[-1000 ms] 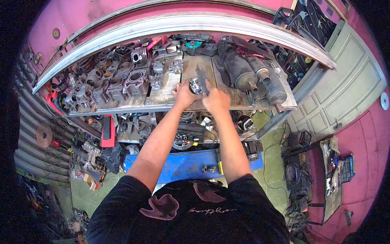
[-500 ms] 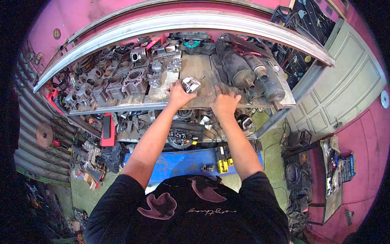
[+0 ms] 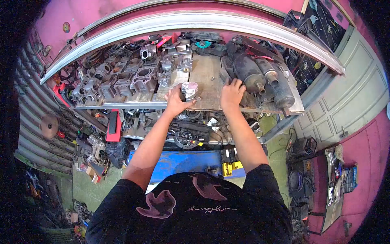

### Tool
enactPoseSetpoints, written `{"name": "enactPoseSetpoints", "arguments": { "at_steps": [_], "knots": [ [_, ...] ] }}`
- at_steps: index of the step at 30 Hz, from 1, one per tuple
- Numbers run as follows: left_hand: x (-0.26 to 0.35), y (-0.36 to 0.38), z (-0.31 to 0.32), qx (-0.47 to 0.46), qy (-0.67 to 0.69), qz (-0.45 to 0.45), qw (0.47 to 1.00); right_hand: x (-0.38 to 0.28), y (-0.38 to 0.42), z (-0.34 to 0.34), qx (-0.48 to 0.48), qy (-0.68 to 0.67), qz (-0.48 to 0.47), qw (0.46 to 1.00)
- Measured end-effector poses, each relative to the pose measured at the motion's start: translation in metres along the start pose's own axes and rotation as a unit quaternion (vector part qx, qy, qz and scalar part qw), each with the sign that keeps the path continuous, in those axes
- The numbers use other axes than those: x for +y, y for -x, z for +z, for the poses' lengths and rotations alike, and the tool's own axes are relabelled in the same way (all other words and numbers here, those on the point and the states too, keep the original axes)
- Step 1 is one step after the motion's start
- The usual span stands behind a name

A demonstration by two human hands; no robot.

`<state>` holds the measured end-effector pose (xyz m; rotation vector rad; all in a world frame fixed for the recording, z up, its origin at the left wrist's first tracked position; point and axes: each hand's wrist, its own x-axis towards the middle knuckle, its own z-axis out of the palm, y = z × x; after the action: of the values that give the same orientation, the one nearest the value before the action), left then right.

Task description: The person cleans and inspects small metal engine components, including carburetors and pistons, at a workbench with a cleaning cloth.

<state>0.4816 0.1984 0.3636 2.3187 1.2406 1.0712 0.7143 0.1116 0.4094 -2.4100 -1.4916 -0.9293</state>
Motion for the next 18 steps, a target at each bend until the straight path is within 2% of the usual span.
{"name": "enactPoseSetpoints", "arguments": {
  "at_steps": [4,6,7,8,10,11,13,17,18],
  "knots": [
    [0.002,0.003,-0.005,-0.002,0.029,0.010,1.000,-0.021,-0.040,0.001,-0.062,-0.040,-0.042,0.996],
    [0.001,0.003,-0.005,-0.006,0.035,0.014,0.999,-0.028,-0.059,0.027,-0.020,-0.174,-0.173,0.969],
    [-0.001,0.003,-0.004,0.005,0.030,0.030,0.999,-0.032,-0.066,0.033,-0.090,-0.145,-0.182,0.968],
    [-0.004,0.004,-0.003,0.003,0.029,0.029,0.999,-0.033,-0.070,0.039,-0.092,-0.147,-0.182,0.968],
    [-0.008,0.003,-0.002,0.000,0.028,0.040,0.999,-0.034,-0.074,0.045,-0.093,-0.062,-0.240,0.964],
    [-0.009,0.003,-0.001,-0.001,0.028,0.038,0.999,-0.036,-0.076,0.045,-0.094,-0.063,-0.241,0.964],
    [-0.010,0.003,0.000,0.015,0.032,0.055,0.998,-0.037,-0.081,0.042,-0.191,-0.001,-0.244,0.951],
    [-0.011,0.003,0.000,0.018,0.039,0.050,0.998,-0.032,-0.074,0.034,-0.161,-0.021,-0.252,0.954],
    [-0.011,0.003,0.000,0.013,0.041,0.049,0.998,-0.033,-0.068,0.032,-0.122,-0.068,-0.239,0.961]
  ]
}}
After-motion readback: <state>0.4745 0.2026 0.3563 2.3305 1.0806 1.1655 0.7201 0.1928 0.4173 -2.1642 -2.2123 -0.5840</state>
